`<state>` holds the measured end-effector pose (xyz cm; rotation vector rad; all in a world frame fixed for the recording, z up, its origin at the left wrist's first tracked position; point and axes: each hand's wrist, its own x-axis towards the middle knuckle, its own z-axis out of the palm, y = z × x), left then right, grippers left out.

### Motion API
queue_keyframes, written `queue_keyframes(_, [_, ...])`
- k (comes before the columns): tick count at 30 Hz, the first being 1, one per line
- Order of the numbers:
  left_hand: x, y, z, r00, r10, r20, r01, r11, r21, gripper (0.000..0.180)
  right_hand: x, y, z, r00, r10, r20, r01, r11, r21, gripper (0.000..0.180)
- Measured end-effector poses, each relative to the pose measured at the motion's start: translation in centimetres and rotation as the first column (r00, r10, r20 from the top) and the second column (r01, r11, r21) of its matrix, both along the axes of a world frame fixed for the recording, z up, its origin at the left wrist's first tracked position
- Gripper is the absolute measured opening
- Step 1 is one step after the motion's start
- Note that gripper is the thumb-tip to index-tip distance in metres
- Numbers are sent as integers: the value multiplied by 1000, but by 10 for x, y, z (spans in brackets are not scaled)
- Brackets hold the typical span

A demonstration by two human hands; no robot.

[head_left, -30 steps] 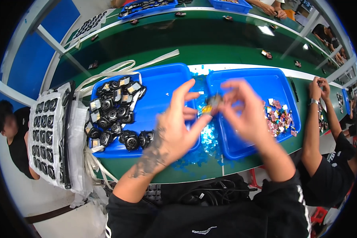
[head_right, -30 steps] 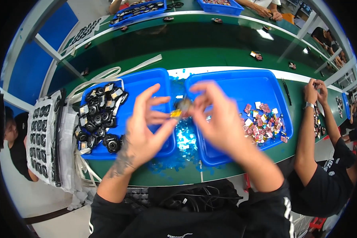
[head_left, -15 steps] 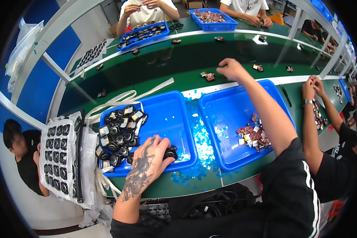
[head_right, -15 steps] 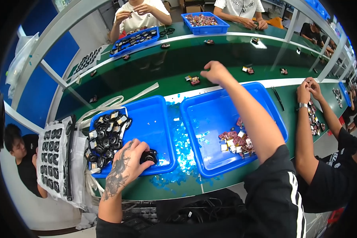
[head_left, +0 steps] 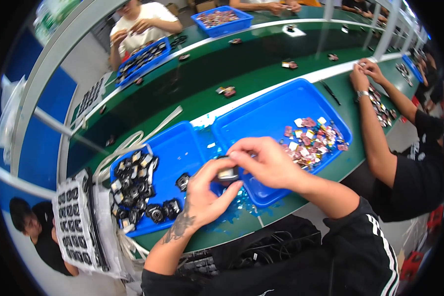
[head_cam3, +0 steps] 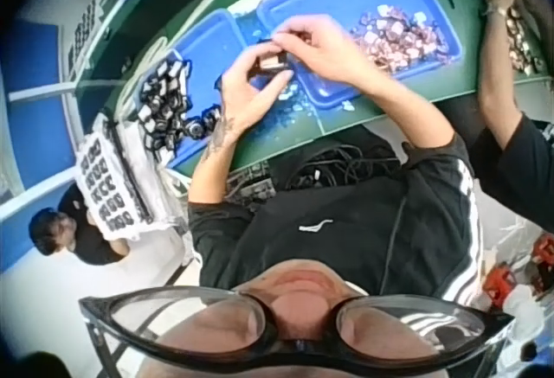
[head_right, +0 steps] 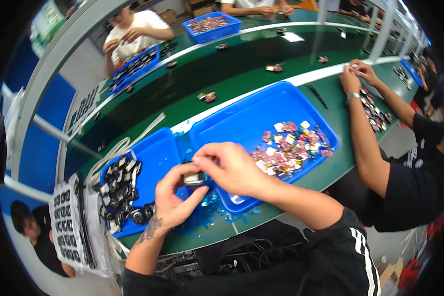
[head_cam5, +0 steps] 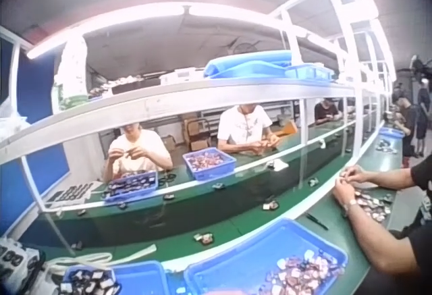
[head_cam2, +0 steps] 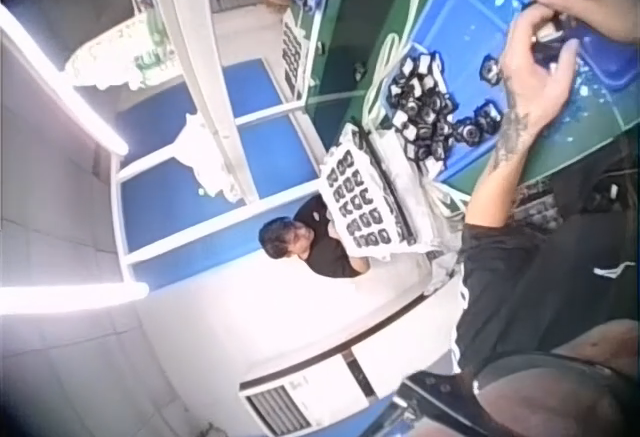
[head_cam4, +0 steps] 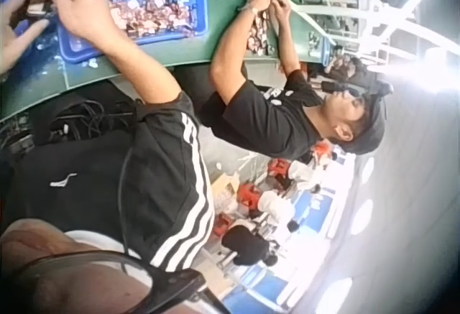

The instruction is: Assembling electronic components by inserting small boards into black housings.

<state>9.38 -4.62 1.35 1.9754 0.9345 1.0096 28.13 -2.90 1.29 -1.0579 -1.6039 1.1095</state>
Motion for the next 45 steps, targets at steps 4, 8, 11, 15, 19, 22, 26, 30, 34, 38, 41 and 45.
queue_keyframes(4, [5, -13, -17, 865, 160, 476, 25, 933, -359, 33, -11, -15, -10, 961, 54, -273, -119, 966, -228, 16])
queue_keyframes(8, [13, -11, -25, 778, 278, 564, -110, 943, -315, 39, -22, -26, -11, 791, -92, -605, -207, 890, -406, 16])
queue_keyframes(11, [8, -7, -33, 676, 348, 650, -72, 909, -411, 22, -13, -25, -7, 928, 22, -372, -120, 962, -244, 20])
queue_keyframes(15, [-6, 0, -31, 644, 409, 647, 1, 845, -535, 12, 60, 2, 10, 761, -131, 635, 80, 991, 108, 19])
queue_keyframes(19, [-10, 4, -27, 668, 401, 627, 105, 783, -613, 12, 123, 33, -1, 588, -218, 779, 104, 975, 195, 20])
queue_keyframes(22, [-12, 4, -36, 705, 363, 610, 127, 781, -612, 14, 125, 39, -4, 607, -151, 780, 8, 983, 184, 20])
queue_keyframes(26, [-10, 2, -31, 664, 428, 613, 127, 743, -657, 24, 116, 35, 5, 867, -206, 454, 236, 972, -10, 20])
queue_keyframes(30, [-16, 4, -35, 726, 344, 595, 204, 719, -664, 31, 88, 22, 14, 905, -235, -355, 101, 929, -357, 19])
queue_keyframes(34, [-23, 4, -36, 929, 42, 369, 90, 938, -335, 29, 47, 2, 5, 796, -179, -578, -182, 840, -512, 14])
queue_keyframes(38, [-6, -8, -18, 912, 152, 381, -7, 934, -357, 22, 16, -17, 5, 790, -180, -586, -181, 845, -503, 11])
queue_keyframes(41, [-8, -10, -27, 914, 174, 368, 14, 890, -456, 20, 2, -24, -2, 791, -130, -597, -210, 860, -465, 13])
queue_keyframes(45, [-10, -8, -30, 845, 205, 495, 62, 880, -470, 13, -7, -31, -6, 897, -48, -440, -95, 950, -296, 22])
